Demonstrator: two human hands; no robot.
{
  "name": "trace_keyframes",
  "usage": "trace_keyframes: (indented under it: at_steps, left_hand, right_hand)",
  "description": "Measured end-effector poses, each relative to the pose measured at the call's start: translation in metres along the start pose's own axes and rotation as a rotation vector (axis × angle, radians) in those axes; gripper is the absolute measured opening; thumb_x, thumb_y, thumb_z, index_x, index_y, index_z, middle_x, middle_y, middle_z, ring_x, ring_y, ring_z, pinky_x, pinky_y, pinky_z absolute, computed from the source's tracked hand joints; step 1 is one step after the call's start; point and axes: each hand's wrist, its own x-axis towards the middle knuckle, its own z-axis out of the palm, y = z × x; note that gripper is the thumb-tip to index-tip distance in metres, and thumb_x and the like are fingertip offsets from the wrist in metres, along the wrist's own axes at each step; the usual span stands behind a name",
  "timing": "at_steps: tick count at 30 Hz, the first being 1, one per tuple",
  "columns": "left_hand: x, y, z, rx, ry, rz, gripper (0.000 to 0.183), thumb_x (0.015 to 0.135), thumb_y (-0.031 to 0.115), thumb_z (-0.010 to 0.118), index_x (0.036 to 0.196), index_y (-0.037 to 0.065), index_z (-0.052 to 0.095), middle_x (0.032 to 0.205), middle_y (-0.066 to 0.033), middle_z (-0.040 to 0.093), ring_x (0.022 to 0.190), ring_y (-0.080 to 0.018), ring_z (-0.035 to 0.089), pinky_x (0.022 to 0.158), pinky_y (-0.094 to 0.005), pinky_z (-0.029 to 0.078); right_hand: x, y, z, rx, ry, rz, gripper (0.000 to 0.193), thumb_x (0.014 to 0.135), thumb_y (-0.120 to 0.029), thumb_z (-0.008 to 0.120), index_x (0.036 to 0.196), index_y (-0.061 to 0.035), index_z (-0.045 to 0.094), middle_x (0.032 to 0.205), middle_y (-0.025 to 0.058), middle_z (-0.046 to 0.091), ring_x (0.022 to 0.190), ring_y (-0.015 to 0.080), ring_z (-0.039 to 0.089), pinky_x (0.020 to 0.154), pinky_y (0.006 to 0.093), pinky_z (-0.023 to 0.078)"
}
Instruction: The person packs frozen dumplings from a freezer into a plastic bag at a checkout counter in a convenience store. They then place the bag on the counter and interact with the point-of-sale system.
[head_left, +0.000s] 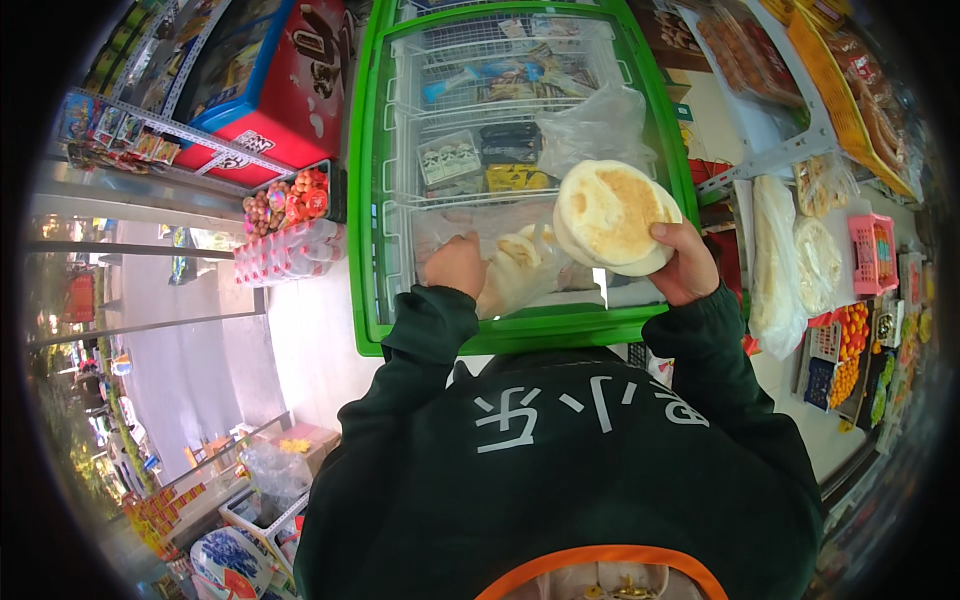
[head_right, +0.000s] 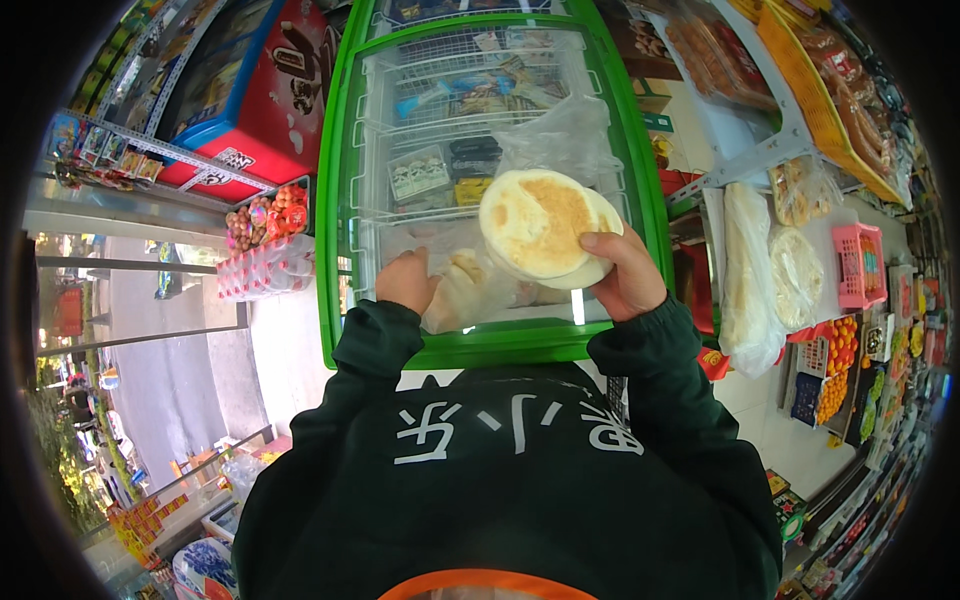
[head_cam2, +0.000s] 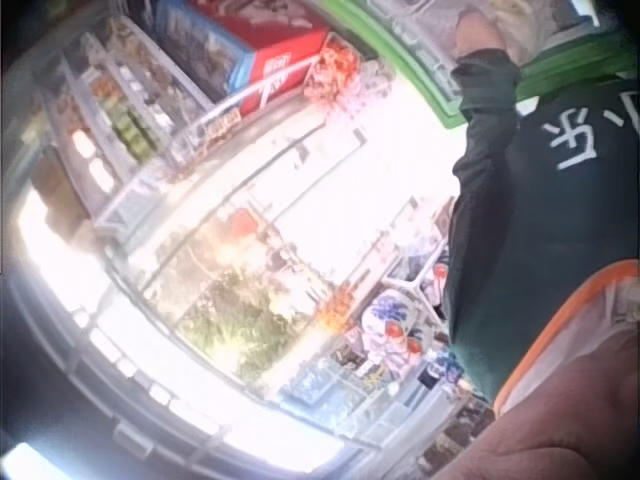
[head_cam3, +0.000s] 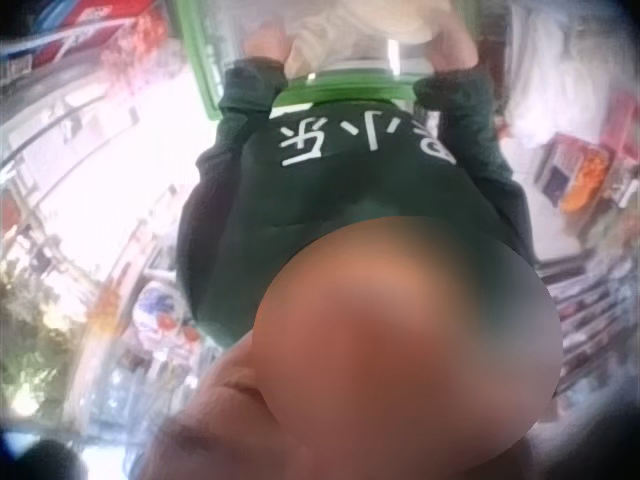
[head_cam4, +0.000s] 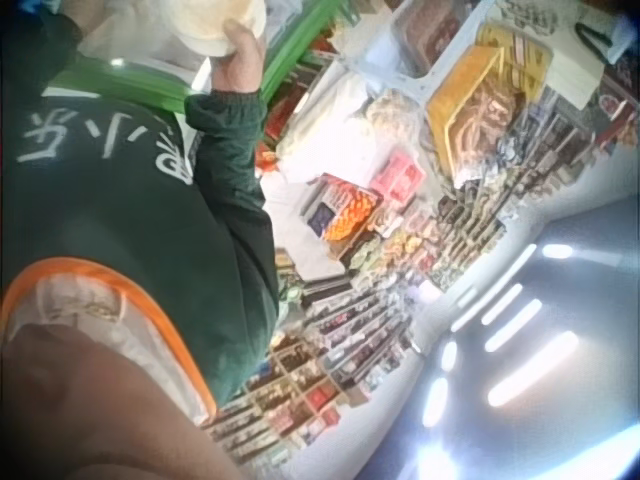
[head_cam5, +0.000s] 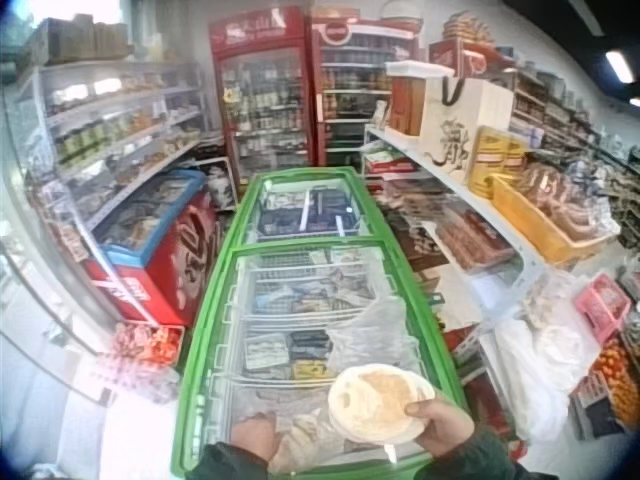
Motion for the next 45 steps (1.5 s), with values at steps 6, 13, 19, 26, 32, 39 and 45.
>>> trace_keyframes:
  at_steps: [6,13,19,26,32,39,45]
  left_hand:
    - [-0.022,-0.029,-0.010,-0.400,0.359,0.168,0.010,0.078,0.013,0.066,0.082,0.005,0.064,0.082,-0.0109,0.059,0.071,-0.0293,0.059,0.062,-0.0393,0.047]
    - [-0.067,-0.043,-0.031,-1.382,0.000,0.007,0.012,0.084,0.003,0.063,0.075,0.002,0.055,0.091,-0.0020,0.058,0.083,-0.0089,0.049,0.074,-0.0241,0.038]
    - [-0.078,-0.041,-0.033,-1.711,0.292,-0.031,0.012,0.090,0.007,0.057,0.079,0.003,0.057,0.096,-0.0083,0.063,0.082,-0.0144,0.055,0.079,-0.0281,0.042]
    - [-0.091,-0.024,-0.052,-1.816,-0.083,0.018,0.040,0.095,0.012,0.050,0.133,-0.001,0.045,0.121,-0.0144,0.059,0.079,-0.0158,0.056,0.083,-0.0314,0.044]
    - [-0.094,-0.026,-0.060,-1.745,-0.130,0.236,0.045,0.095,0.015,0.051,0.135,-0.002,0.044,0.120,-0.0139,0.058,0.097,-0.0170,0.054,0.090,-0.0310,0.041]
    - [-0.092,-0.035,-0.063,-1.908,-0.088,0.163,0.050,0.095,0.022,0.053,0.136,-0.003,0.041,0.120,-0.0144,0.058,0.093,-0.0187,0.056,0.090,-0.0323,0.041]
    - [-0.096,-0.045,-0.079,-1.833,-0.407,0.150,0.052,0.096,0.023,0.051,0.140,-0.001,0.037,0.114,-0.0133,0.058,0.088,-0.0176,0.056,0.083,-0.0299,0.044]
  right_hand:
    - [0.018,0.017,0.025,-0.117,0.041,0.051,0.058,0.080,-0.003,0.061,0.134,0.0010,0.040,0.125,0.0133,0.055,0.115,0.0243,0.055,0.098,0.0352,0.044]
    - [0.043,0.076,0.037,-0.453,0.034,-0.197,0.072,0.073,-0.003,0.070,0.136,0.0028,0.036,0.121,0.0140,0.056,0.111,0.0224,0.055,0.096,0.0328,0.044]
    - [0.029,0.109,0.034,-1.182,-0.180,-0.263,0.078,0.065,-0.026,0.074,0.131,0.0017,0.044,0.120,0.0233,0.055,0.111,0.0347,0.056,0.097,0.0368,0.043]
    - [0.053,0.130,0.041,-1.297,-0.495,-0.026,0.079,0.064,-0.027,0.072,0.129,0.0062,0.043,0.118,0.0262,0.056,0.110,0.0366,0.056,0.096,0.0382,0.043]
    - [0.075,0.177,0.046,-1.250,-0.319,0.052,0.079,0.069,-0.033,0.074,0.130,0.0044,0.042,0.113,0.0269,0.058,0.107,0.0396,0.056,0.090,0.0420,0.046]
    - [0.056,0.194,0.025,-1.352,-0.334,-0.010,0.079,0.067,-0.027,0.075,0.132,0.0046,0.042,0.119,0.0258,0.056,0.113,0.0363,0.054,0.095,0.0398,0.044]
    - [0.078,0.181,0.014,-0.981,-0.182,0.185,0.067,0.065,-0.026,0.078,0.120,0.0044,0.055,0.105,0.0216,0.064,0.102,0.0343,0.061,0.089,0.0377,0.048]
